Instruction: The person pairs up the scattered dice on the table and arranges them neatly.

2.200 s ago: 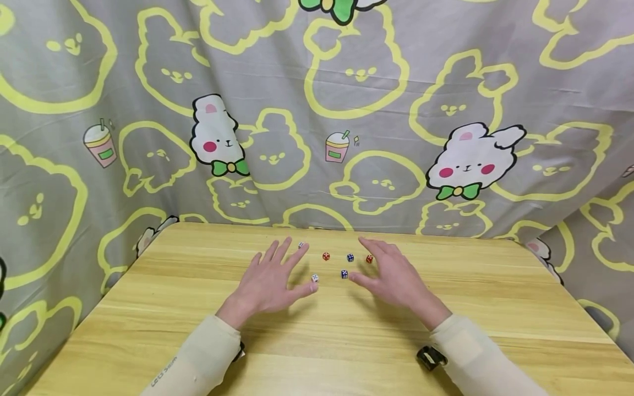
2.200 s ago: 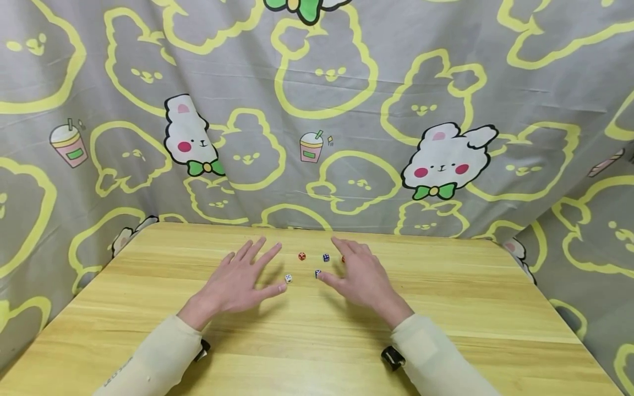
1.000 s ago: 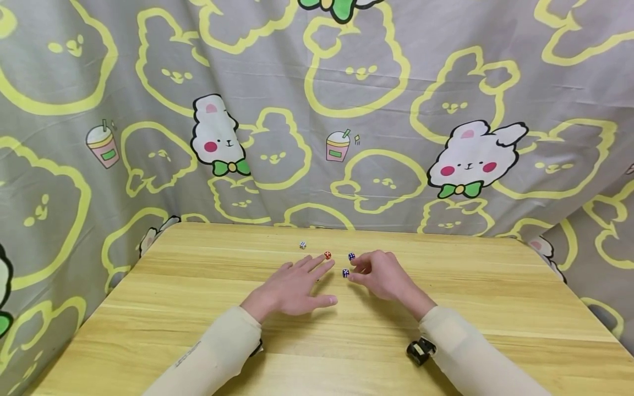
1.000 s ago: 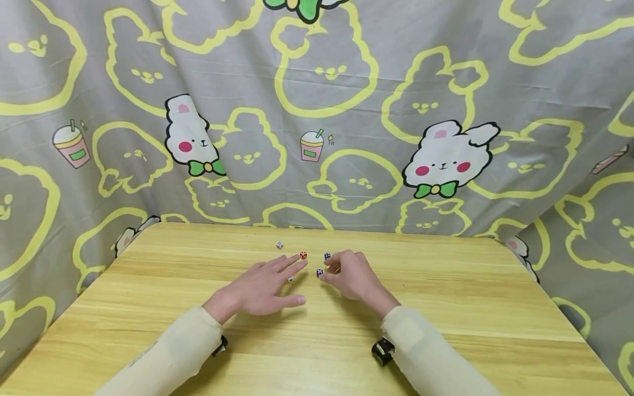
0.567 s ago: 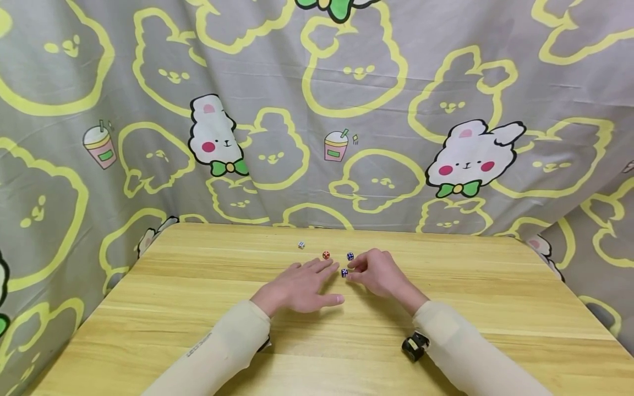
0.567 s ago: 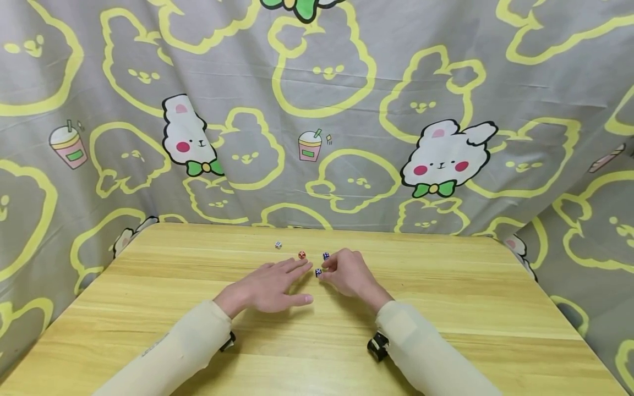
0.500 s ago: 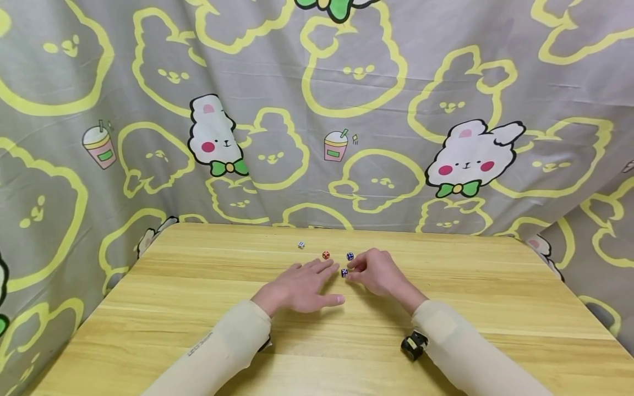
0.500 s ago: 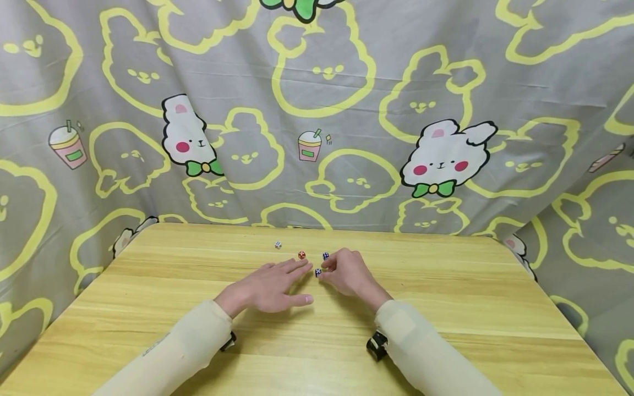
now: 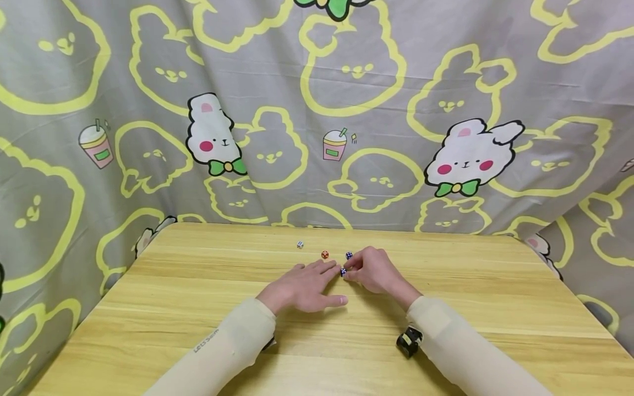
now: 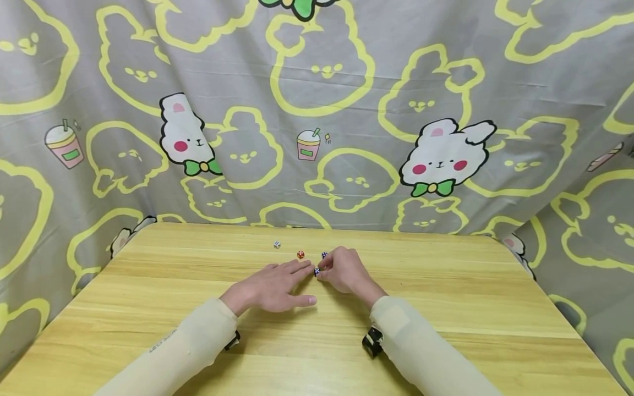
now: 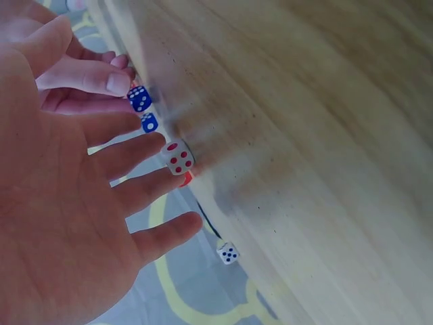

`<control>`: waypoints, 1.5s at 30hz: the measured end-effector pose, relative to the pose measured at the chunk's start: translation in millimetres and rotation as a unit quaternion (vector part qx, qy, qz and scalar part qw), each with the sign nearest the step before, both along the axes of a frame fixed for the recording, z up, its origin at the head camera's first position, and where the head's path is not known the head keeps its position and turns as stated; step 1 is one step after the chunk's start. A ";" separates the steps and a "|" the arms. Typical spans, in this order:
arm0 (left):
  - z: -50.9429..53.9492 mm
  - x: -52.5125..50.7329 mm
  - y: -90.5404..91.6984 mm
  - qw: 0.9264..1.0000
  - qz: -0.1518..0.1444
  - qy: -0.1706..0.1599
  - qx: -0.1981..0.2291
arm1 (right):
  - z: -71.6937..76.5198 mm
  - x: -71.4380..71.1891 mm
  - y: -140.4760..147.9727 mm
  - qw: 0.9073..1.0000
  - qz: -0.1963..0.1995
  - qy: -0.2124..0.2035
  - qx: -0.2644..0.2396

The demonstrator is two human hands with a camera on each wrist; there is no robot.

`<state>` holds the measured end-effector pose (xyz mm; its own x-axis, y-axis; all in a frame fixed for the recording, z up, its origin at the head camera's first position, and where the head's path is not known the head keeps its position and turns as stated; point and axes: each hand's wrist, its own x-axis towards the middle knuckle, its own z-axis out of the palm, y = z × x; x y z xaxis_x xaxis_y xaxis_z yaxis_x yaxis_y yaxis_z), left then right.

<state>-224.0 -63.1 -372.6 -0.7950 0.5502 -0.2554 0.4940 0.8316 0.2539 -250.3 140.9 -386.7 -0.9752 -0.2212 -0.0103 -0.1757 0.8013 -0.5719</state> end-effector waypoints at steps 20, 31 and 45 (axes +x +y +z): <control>5.7 2.9 3.2 0.999 0.001 0.034 0.004 | 1.0 3.8 -1.6 1.000 0.004 0.002 0.014; 9.9 12.1 7.7 0.997 0.022 0.064 0.034 | 4.8 16.2 -0.5 1.000 0.005 -0.025 0.000; 14.4 29.7 8.7 0.994 0.042 0.030 0.099 | 5.6 31.0 -1.0 0.999 -0.002 -0.043 -0.011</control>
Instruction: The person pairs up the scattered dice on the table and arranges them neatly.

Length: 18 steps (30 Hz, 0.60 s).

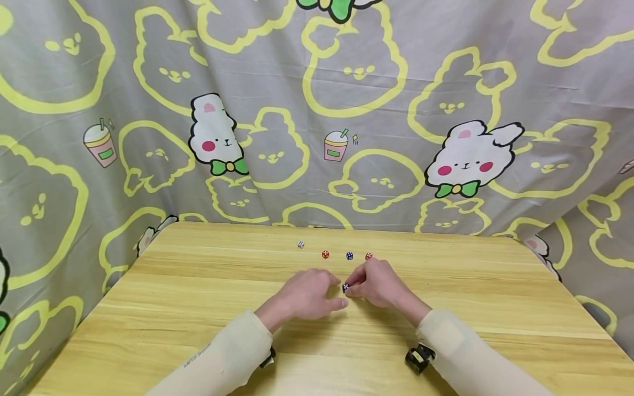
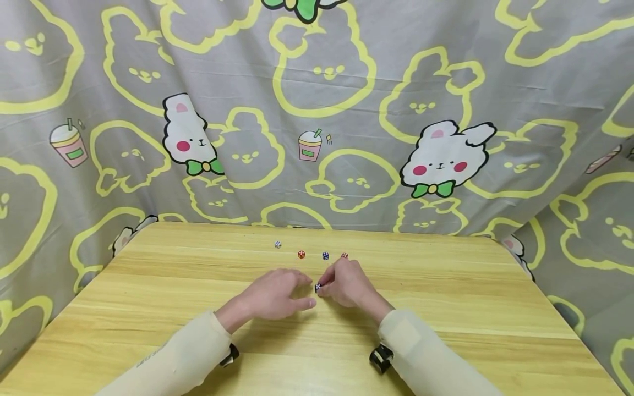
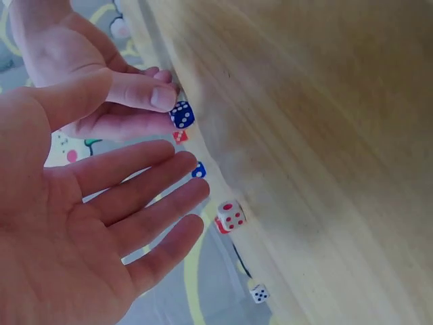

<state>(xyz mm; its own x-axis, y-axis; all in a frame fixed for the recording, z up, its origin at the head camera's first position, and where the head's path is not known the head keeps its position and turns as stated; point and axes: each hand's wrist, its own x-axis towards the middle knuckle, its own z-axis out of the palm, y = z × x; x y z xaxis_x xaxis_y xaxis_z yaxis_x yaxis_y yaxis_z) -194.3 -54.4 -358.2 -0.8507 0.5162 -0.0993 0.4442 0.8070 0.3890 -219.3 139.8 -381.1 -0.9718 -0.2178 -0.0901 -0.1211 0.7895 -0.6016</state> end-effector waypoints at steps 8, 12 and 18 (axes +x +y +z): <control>-0.2 6.8 -0.6 0.997 0.019 -0.056 0.049 | 0.3 9.9 0.7 1.000 0.002 -0.004 -0.004; -0.8 9.5 -1.1 0.994 0.039 -0.074 0.075 | 0.9 15.4 -0.2 1.000 0.006 -0.010 -0.013; -4.7 10.8 0.0 0.982 0.059 -0.118 0.134 | 0.8 22.2 -1.1 1.000 -0.001 -0.019 -0.020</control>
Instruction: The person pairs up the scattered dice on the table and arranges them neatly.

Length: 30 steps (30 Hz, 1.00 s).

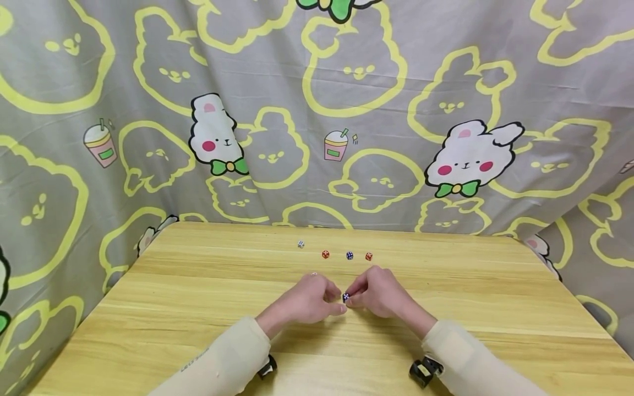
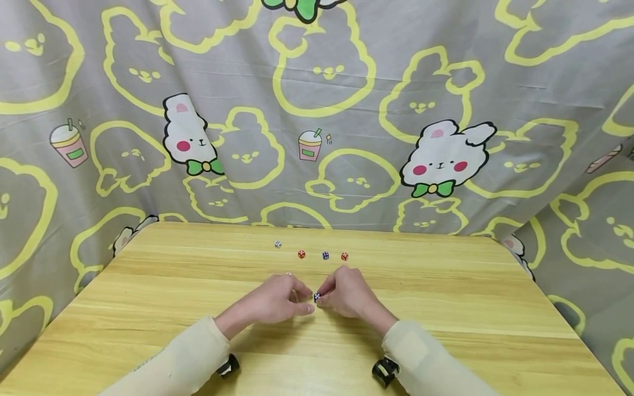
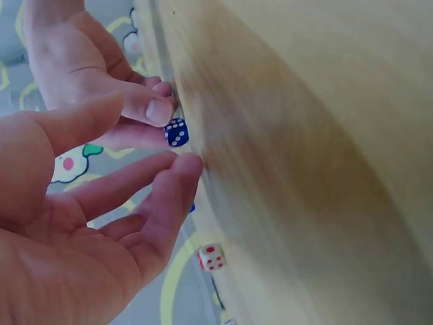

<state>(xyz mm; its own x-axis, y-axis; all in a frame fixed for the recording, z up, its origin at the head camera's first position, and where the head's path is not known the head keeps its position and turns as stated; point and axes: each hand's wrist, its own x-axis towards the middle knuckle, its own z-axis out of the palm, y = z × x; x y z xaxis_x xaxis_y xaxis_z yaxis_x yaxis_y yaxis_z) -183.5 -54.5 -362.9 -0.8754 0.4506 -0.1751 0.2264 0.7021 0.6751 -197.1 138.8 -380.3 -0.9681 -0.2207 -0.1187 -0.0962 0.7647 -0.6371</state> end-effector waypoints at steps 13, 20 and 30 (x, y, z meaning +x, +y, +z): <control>-15.4 1.1 3.7 0.984 0.065 -0.101 0.132 | -2.4 14.9 3.0 0.999 -0.012 -0.017 -0.029; -20.1 3.9 2.8 0.969 0.080 -0.146 0.183 | -2.5 24.7 5.4 0.998 0.006 -0.031 -0.053; -25.9 8.5 1.3 0.956 0.076 -0.186 0.212 | -3.2 37.8 8.6 0.996 0.027 -0.038 -0.080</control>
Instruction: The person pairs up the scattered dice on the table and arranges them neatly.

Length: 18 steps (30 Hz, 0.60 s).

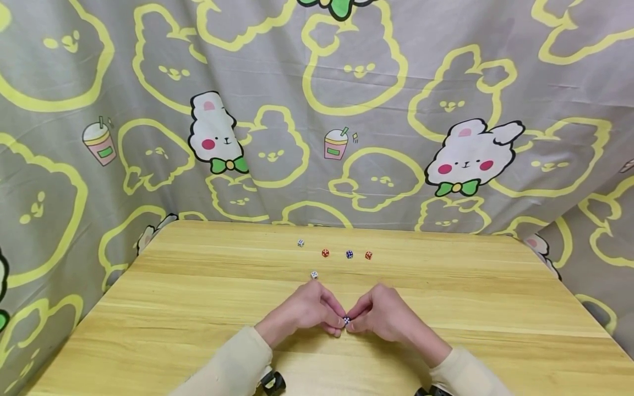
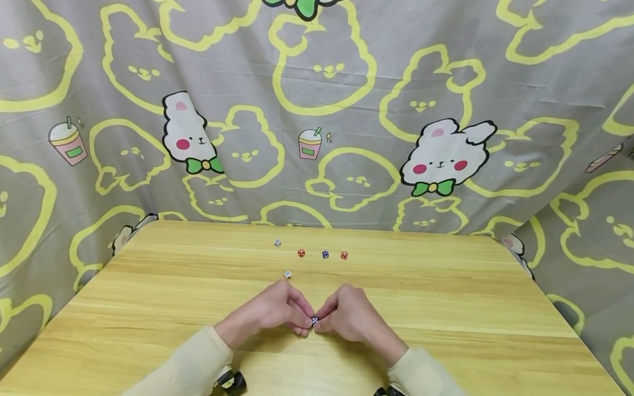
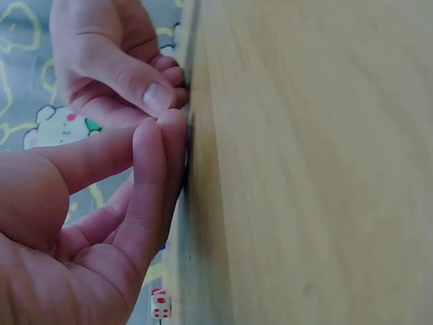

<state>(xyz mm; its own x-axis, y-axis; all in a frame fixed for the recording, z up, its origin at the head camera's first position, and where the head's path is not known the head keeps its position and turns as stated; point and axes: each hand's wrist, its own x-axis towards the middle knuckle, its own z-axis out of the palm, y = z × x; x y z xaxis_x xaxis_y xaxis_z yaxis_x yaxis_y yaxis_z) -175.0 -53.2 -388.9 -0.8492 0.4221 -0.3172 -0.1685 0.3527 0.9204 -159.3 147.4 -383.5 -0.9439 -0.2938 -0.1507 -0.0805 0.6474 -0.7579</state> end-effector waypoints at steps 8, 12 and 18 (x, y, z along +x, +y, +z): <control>-0.9 5.7 -2.8 1.000 0.000 -0.001 0.004 | 0.0 8.1 -0.6 1.000 0.001 -0.013 -0.018; -0.2 7.8 -1.6 1.000 -0.002 0.010 -0.005 | -0.7 10.5 -1.3 1.000 0.005 -0.014 -0.022; -0.2 9.3 0.6 0.999 -0.013 0.028 -0.012 | -1.8 11.5 -0.8 0.999 0.001 -0.019 -0.026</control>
<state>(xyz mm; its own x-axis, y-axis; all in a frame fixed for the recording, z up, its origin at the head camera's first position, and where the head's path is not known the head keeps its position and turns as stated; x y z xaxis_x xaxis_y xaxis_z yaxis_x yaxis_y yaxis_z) -165.7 -52.5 -389.1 -0.8543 0.4375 -0.2807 -0.1078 0.3791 0.9190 -147.7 146.6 -385.3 -0.9369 -0.3047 -0.1717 -0.0523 0.6075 -0.7926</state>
